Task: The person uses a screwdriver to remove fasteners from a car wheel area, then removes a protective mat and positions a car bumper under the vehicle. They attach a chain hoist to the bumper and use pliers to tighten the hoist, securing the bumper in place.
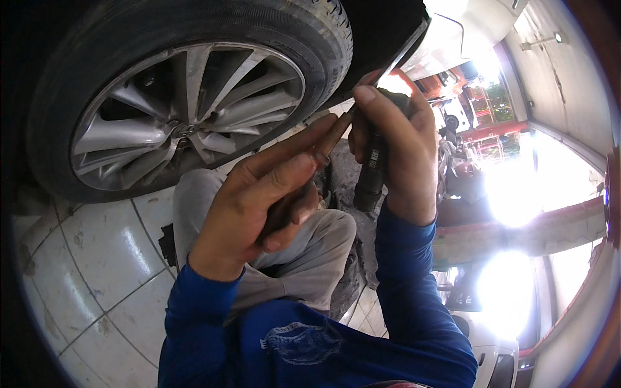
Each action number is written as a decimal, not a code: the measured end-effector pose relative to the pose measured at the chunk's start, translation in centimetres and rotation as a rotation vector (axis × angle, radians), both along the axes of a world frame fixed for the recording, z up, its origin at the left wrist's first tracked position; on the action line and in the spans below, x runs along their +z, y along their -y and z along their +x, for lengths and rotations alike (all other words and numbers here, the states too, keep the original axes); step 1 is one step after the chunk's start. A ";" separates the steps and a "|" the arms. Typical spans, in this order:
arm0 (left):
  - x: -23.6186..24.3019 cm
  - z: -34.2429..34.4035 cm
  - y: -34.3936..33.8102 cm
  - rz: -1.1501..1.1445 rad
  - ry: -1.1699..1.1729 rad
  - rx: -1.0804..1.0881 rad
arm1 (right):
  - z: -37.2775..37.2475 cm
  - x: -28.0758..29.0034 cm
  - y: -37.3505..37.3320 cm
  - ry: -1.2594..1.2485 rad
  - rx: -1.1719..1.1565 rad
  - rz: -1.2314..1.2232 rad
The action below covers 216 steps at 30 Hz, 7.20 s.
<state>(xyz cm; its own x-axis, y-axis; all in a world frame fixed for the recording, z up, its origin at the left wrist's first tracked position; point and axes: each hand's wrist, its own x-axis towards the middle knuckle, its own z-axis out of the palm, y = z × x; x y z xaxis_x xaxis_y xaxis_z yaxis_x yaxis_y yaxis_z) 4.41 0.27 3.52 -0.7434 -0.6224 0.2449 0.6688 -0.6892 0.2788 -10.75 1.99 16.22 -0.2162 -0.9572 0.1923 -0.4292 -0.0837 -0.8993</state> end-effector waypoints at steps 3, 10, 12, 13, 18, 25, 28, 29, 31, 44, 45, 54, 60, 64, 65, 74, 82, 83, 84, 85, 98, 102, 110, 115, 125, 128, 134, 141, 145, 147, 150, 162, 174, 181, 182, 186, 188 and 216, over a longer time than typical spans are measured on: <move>2.7 1.0 -1.0 -0.153 0.221 0.126 | 0.2 0.1 0.2 0.076 -0.005 -0.029; 1.7 -5.5 -0.4 -0.189 0.264 0.223 | -4.7 0.6 0.7 -0.130 -0.050 0.112; -1.2 -4.1 -0.6 -0.170 0.234 0.169 | -2.8 -0.8 -0.2 -0.040 -0.020 0.101; -1.6 -3.5 -0.5 -0.150 0.207 0.158 | -2.3 -1.2 -0.5 -0.034 -0.002 0.092; -2.8 -2.4 0.0 -0.079 0.056 0.141 | -0.9 -1.8 -0.3 -0.021 -0.030 0.076; -2.3 -1.2 0.5 -0.043 -0.072 0.040 | 0.7 -1.1 -0.6 -0.048 -0.048 0.042; -2.4 -0.9 0.6 -0.024 -0.079 0.024 | 1.2 -1.0 -0.6 -0.061 -0.038 0.035; -2.2 -0.7 0.7 -0.037 -0.060 0.019 | 1.1 -1.1 -0.6 -0.060 -0.037 0.023; -1.9 -0.4 0.8 -0.055 -0.029 0.025 | 1.2 -1.1 -0.5 -0.051 -0.035 0.013; 1.6 0.8 -0.6 -0.165 0.248 0.219 | 0.6 -0.5 -0.7 -0.002 0.018 0.039; 1.4 0.8 -0.6 -0.205 0.266 0.240 | 0.7 -0.5 -0.8 0.016 0.024 0.043; -0.5 0.0 -1.0 -0.197 0.337 0.275 | 1.1 -1.7 -1.5 -0.030 -0.050 0.032; -1.5 -0.5 -0.5 -0.285 0.352 0.364 | 0.0 0.0 -1.5 0.299 0.018 -0.018; -1.5 -1.2 -0.6 -0.305 0.315 0.322 | 0.5 0.6 -1.3 0.255 0.052 -0.021; -1.3 -1.3 -0.5 -0.306 0.310 0.321 | 0.4 0.6 -1.2 0.254 0.051 -0.014; -1.7 -1.3 0.1 -0.123 0.130 0.123 | 0.4 -0.1 -0.4 0.177 0.011 -0.012; -1.8 -1.3 0.3 -0.103 0.078 0.116 | 0.1 -0.1 -0.3 0.172 0.036 -0.033; -2.0 -1.2 0.5 -0.108 0.070 0.097 | 0.1 0.0 -0.3 0.166 0.032 -0.032; -2.0 -1.2 0.5 -0.111 0.070 0.094 | 0.0 0.0 -0.3 0.161 0.026 -0.029; -2.0 -1.3 0.5 -0.111 0.069 0.086 | -0.2 -0.1 -0.4 0.155 0.021 -0.026; -3.4 -1.9 2.6 -0.200 0.061 0.078 | -0.6 -0.1 -0.3 0.188 0.033 -0.016; -1.7 -1.3 2.2 -0.242 0.300 0.196 | -0.6 0.3 -0.1 0.222 0.066 -0.011; 2.0 0.3 -2.0 -0.259 0.296 0.302 | 0.7 1.5 -1.0 0.190 0.043 -0.071; 3.0 -0.5 -4.2 -0.325 0.346 0.347 | 1.1 2.6 -1.6 0.070 -0.016 -0.038; 0.2 -2.7 -2.7 -0.259 0.211 0.332 | 0.0 2.1 -1.3 -0.023 -0.044 -0.005; -0.9 -1.7 -1.3 -0.108 0.028 0.122 | 0.8 2.3 -1.3 -0.031 -0.036 0.047; -2.7 -0.4 0.9 -0.059 -0.153 -0.013 | 0.4 1.4 -0.2 -0.022 0.029 0.069; -2.5 1.9 4.1 -0.254 0.120 0.073 | 0.5 1.0 0.6 0.048 0.115 0.032; -1.5 4.2 6.3 -0.280 0.053 0.084 | 1.0 0.6 1.3 0.111 0.176 -0.074; -0.5 5.1 7.0 -0.328 0.116 0.120 | 0.8 0.5 1.8 0.137 0.210 -0.079; 0.2 6.1 7.4 -0.352 0.189 0.150 | 2.4 0.2 2.3 0.117 0.168 -0.130; 1.6 7.9 7.8 -0.414 0.316 0.173 | 2.5 -0.3 2.7 0.143 0.172 -0.156; 4.0 8.6 7.7 -0.559 0.538 0.252 | 1.6 0.0 2.9 0.186 0.214 -0.203; 6.0 8.9 6.8 -0.730 0.811 0.506 | 1.4 2.2 2.6 0.303 0.271 -0.026; 6.3 9.1 6.8 -0.737 0.834 0.523 | 1.3 2.7 2.5 0.323 0.285 0.006; 6.9 8.8 6.2 -0.757 0.942 0.592 | 2.0 3.8 2.2 0.309 0.240 0.030; 7.9 9.2 5.0 -0.844 1.044 0.679 | 2.3 3.8 1.9 0.336 0.242 0.018; 13.5 8.5 1.8 -0.941 1.371 0.712 | -1.2 -3.5 10.3 0.586 0.492 -0.512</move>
<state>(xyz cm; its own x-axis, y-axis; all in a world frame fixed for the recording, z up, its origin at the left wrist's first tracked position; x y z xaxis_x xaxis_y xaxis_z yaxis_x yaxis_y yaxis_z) 12.87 -1.50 17.02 -0.3809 -0.9082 0.1737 -0.2817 0.2929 0.9137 -11.98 -8.27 12.75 -0.0034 -0.7953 0.6063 0.2728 -0.5840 -0.7645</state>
